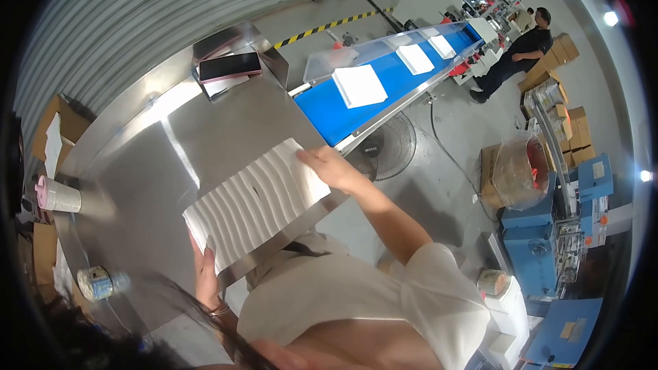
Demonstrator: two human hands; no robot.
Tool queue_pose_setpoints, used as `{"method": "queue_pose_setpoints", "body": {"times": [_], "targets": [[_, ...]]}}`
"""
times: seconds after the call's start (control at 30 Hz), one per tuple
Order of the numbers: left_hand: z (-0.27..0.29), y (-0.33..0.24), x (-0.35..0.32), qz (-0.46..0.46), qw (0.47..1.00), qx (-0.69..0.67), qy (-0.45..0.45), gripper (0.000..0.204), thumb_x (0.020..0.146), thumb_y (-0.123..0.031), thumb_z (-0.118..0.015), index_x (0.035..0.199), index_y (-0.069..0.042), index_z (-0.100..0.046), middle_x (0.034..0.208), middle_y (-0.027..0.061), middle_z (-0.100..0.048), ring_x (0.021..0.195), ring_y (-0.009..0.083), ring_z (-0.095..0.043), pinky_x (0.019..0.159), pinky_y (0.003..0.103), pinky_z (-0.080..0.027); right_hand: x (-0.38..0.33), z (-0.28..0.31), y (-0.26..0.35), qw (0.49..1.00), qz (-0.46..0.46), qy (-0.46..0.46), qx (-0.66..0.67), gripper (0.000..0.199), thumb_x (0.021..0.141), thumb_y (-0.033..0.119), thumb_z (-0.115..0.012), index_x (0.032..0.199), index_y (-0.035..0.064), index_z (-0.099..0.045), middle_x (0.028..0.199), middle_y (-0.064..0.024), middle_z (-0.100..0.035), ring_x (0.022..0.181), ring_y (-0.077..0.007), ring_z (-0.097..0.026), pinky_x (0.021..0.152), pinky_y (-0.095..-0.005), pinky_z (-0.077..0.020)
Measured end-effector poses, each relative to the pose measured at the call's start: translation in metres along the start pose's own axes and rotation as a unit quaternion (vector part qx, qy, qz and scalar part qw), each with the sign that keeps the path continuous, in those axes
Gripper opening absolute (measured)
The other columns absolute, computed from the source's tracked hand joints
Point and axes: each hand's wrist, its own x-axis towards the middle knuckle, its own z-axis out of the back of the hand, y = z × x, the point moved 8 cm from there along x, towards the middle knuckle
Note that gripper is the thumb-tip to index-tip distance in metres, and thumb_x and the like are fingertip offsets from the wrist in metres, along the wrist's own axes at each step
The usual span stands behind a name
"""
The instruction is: Moving stacks of processed paper products from a stacking machine to a conveyor belt.
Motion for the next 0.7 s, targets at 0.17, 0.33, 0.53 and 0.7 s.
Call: {"method": "queue_pose_setpoints", "body": {"times": [0.17, 0.33, 0.53, 0.7], "targets": [[-0.008, 0.012, 0.006, 0.022, 1.000, -0.017, -0.005, 0.062, 0.085, -0.020, -0.036, 0.134, 0.000, -0.003, 0.140, 0.0129, -0.007, 0.129, 0.0220, -0.007, 0.103, 0.032, -0.007, -0.001, 0.005, 0.005, 0.997, 0.060, -0.021, 0.045, 0.036, 0.082, 0.016, -0.049, 0.113, -0.0031, -0.046, 0.094, -0.0072, -0.057, 0.088, -0.0102, -0.047, 0.077, -0.0242, -0.0381], [0.013, 0.031, -0.005, -0.004, 0.998, -0.053, -0.029, 0.077, 0.084, -0.051, -0.037, 0.134, 0.000, -0.008, 0.139, 0.0131, -0.012, 0.128, 0.0236, -0.010, 0.103, 0.034, -0.009, 0.014, 0.043, -0.029, 0.930, -0.007, -0.111, 0.350, 0.036, 0.083, 0.014, -0.047, 0.114, -0.0038, -0.040, 0.094, -0.0143, -0.056, 0.087, -0.0228, -0.058, 0.076, -0.0338, -0.0487], [-0.005, 0.004, 0.001, -0.007, 1.000, 0.010, 0.014, 0.066, 0.077, -0.013, -0.033, 0.133, 0.001, -0.002, 0.141, 0.0143, -0.004, 0.130, 0.0247, -0.003, 0.104, 0.033, -0.004, 0.001, 0.014, -0.013, 0.967, -0.010, -0.072, 0.243, 0.045, 0.087, 0.035, -0.040, 0.116, -0.0001, -0.040, 0.102, -0.0127, -0.053, 0.083, -0.0194, -0.057, 0.068, -0.0305, -0.0496], [-0.014, -0.015, 0.005, 0.015, 1.000, -0.002, 0.010, 0.068, 0.074, -0.010, -0.034, 0.133, 0.001, -0.001, 0.140, 0.0142, -0.005, 0.130, 0.0247, -0.003, 0.104, 0.033, -0.004, -0.007, -0.002, 0.012, 0.998, 0.030, -0.025, -0.049, 0.033, 0.084, 0.029, -0.048, 0.082, -0.0034, -0.056, 0.066, 0.0000, -0.047, 0.065, -0.0072, -0.038, 0.055, -0.0242, -0.0338]]}}
